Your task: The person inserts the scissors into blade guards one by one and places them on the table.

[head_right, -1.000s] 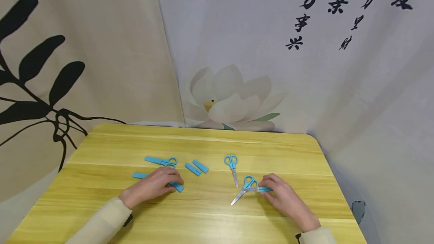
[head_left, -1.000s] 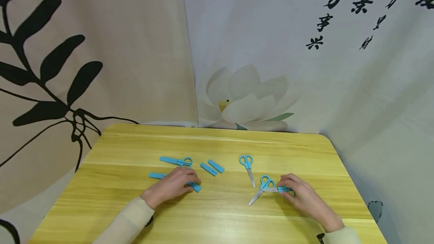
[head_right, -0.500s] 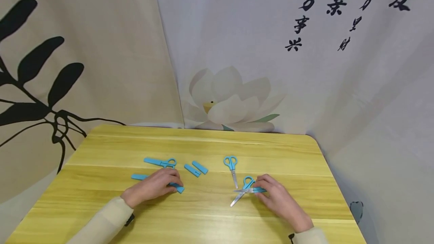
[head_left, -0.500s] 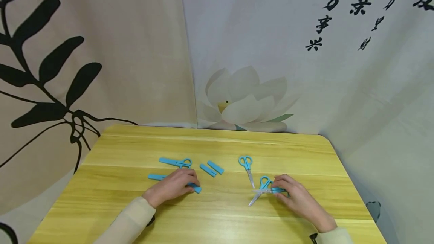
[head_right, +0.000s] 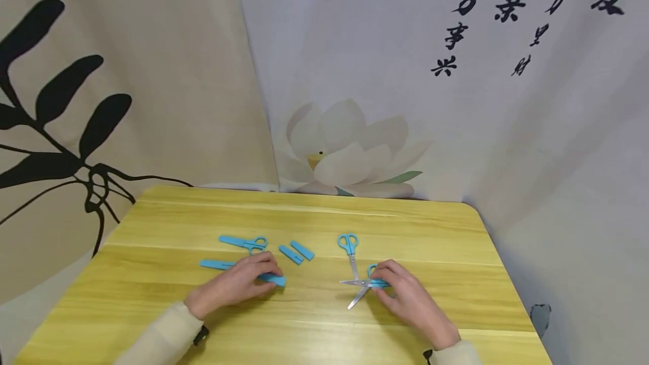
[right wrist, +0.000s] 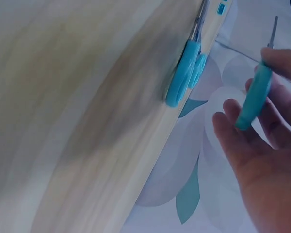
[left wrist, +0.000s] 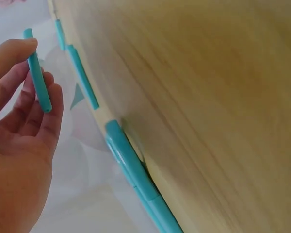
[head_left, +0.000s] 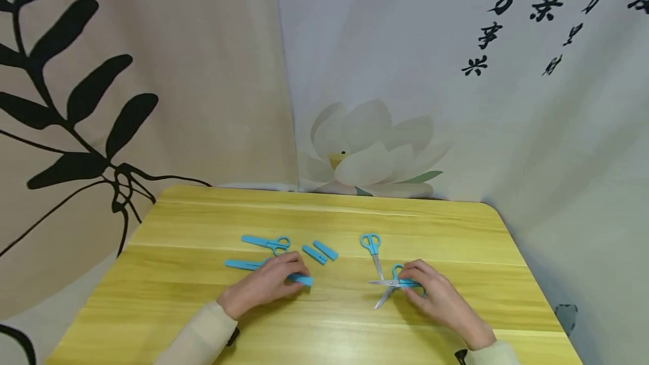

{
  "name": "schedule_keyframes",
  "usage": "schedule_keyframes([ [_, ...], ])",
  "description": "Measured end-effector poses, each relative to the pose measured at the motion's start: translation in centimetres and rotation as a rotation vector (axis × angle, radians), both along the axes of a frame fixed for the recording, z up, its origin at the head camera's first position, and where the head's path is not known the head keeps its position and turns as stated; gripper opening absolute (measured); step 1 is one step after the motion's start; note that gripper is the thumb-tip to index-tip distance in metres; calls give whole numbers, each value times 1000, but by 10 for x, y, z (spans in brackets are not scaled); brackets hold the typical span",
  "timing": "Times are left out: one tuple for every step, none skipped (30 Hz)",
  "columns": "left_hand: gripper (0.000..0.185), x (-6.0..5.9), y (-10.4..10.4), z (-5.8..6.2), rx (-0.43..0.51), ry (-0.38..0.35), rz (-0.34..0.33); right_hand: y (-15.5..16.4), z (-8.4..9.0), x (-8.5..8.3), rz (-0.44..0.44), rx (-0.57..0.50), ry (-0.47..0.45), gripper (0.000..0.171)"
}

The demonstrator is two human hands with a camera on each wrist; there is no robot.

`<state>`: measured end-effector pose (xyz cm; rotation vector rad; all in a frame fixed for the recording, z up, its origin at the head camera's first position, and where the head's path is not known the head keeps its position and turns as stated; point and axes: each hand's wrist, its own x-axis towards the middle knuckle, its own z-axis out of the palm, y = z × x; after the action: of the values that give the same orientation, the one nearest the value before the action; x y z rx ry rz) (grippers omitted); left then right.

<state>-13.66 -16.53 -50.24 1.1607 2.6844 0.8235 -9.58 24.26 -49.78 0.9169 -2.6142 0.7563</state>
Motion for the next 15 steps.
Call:
schedule_keyframes([
  [18, 2, 1, 1, 7, 3, 3, -1, 0, 0, 1, -1, 3, 31],
  [18, 3, 3, 2, 10, 7, 10, -2, 0, 0, -1, -2, 9, 31],
  [18, 5, 4, 3, 11, 10, 17, -4, 0, 0, -2, -4, 12, 30],
  [18, 7, 5, 4, 16, 17, 22, -5, 0, 0, 1, -8, 13, 30],
  [18, 10, 6, 5, 17, 29, 28, -7, 0, 0, 5, -13, 15, 30],
  [18, 12, 7, 6, 16, 40, 37, -10, 1, 1, 7, -20, 14, 29],
  [18, 14, 8, 7, 17, 50, 45, -13, 1, 1, 8, -24, 14, 29],
  [19, 16, 9, 7, 25, 63, 50, -15, 1, 1, 10, -29, 13, 29],
  [19, 18, 10, 7, 33, 77, 56, -18, 2, 1, 15, -34, 9, 28],
  [19, 20, 10, 7, 41, 90, 61, -20, 2, 1, 18, -40, 6, 28],
  [19, 22, 11, 7, 47, 101, 70, -23, 2, 1, 21, -45, 2, 27],
  [20, 24, 12, 7, 54, 115, 75, -25, 3, 1, 24, -50, 0, 27],
  [20, 25, 13, 7, 61, 126, 81, -27, 3, 2, 28, -56, -4, 27],
  [20, 26, 13, 6, 65, 134, 87, -30, 3, 2, 33, -66, -10, 26],
  [20, 28, 14, 6, 68, 140, 95, -32, 4, 2, 36, -75, -15, 26],
])
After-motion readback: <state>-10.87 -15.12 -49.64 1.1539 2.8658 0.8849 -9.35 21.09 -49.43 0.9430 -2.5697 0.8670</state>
